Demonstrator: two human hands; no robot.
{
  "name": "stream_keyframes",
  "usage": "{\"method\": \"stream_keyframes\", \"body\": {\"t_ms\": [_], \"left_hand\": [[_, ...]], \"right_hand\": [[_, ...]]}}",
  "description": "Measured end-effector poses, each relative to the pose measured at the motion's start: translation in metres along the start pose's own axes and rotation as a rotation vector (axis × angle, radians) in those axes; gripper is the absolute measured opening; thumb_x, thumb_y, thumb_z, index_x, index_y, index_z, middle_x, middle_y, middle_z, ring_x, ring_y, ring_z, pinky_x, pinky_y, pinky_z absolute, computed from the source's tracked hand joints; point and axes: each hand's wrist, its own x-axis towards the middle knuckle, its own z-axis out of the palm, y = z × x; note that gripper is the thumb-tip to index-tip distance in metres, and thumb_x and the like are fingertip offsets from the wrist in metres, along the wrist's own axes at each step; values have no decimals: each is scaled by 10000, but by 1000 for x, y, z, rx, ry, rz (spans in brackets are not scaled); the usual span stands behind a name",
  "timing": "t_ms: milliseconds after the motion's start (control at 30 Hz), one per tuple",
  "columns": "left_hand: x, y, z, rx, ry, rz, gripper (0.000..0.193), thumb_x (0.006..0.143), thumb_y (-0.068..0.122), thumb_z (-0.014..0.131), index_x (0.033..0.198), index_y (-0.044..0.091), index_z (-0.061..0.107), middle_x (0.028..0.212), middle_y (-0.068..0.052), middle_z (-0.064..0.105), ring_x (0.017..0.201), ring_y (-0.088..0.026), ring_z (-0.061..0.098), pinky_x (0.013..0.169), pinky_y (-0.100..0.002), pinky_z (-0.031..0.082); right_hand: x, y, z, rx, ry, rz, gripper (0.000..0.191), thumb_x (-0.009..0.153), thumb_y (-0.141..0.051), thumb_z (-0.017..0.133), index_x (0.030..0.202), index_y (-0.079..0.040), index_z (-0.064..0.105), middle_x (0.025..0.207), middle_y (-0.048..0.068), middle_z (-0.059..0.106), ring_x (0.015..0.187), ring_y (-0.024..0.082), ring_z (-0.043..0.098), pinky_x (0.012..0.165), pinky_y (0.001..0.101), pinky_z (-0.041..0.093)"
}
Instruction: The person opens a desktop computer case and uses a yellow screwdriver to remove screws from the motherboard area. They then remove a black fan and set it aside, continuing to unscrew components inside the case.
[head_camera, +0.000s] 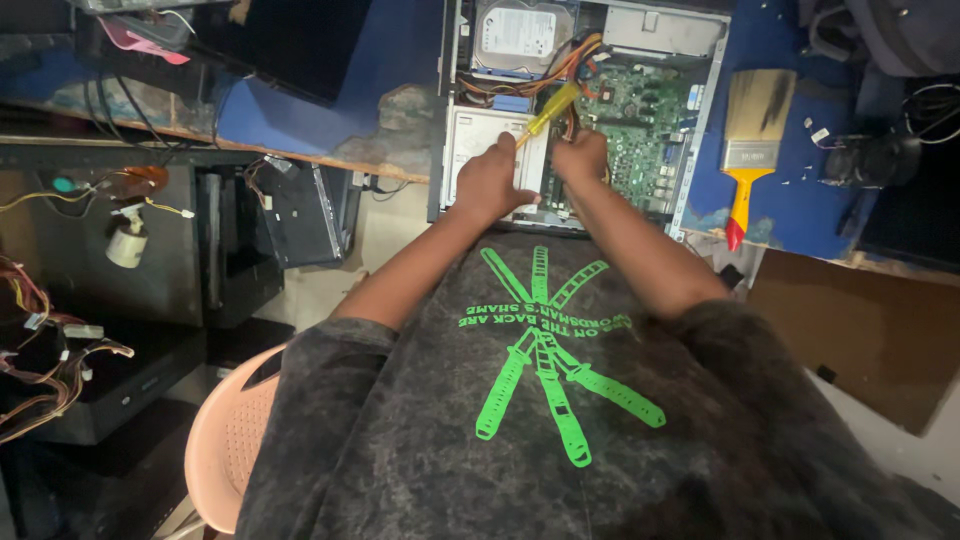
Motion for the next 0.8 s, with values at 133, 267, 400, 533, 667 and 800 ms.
{"method": "stream_keyframes", "body": {"t_ms": [133, 267, 400, 533, 667, 800], "left_hand": [[0, 1, -1, -6, -33, -16, 864, 586, 422, 980, 1126, 15, 443, 946, -212, 700, 860, -435, 708, 710, -505, 561], [-1, 1, 2, -35, -1, -40, 868, 570, 430, 983, 1105, 10, 445, 946, -214, 704, 878, -427, 713, 711, -501, 563], [0, 1, 2, -30, 10, -43, 887, 566, 420, 986, 1124, -1, 440, 955, -224, 699, 874, -432, 710, 711, -498, 563], [0, 1, -1, -21, -1, -16, 869, 577, 419, 988, 1120, 12, 446, 962, -232, 698, 872, -439, 706, 719, -505, 560], [-4, 1, 2, -41, 62, 26, 893, 566, 427, 986, 1125, 0, 435, 927, -224, 699, 855, -434, 708, 689, -507, 557], [-4, -2, 2, -57, 70, 15, 879, 570, 428, 987, 1111, 8, 437, 913, -221, 698, 836, -437, 706, 683, -503, 561]], "right_hand": [[4, -3, -5, -74, -45, -126, 142, 748, -160, 740, 708, -27, 715, 634, 158, 676, 571, 269, 673, 534, 433, 486], [-8, 0, -9, -96, -24, -227, 181, 785, -195, 742, 744, -18, 728, 636, 191, 669, 569, 296, 684, 542, 442, 495], [-10, 3, -7, -50, -17, -212, 184, 773, -184, 720, 761, -1, 731, 650, 186, 691, 572, 276, 690, 559, 445, 504], [14, -1, -11, -48, -135, -157, 180, 713, -167, 758, 751, 6, 730, 675, 157, 705, 604, 232, 701, 546, 425, 516], [12, 1, -11, -77, -142, -142, 126, 730, -134, 720, 771, -18, 747, 662, 126, 701, 598, 192, 692, 556, 398, 510], [-12, 10, -12, -30, -81, -181, 210, 819, -179, 780, 725, -5, 710, 629, 136, 668, 537, 192, 609, 526, 406, 450]]}}
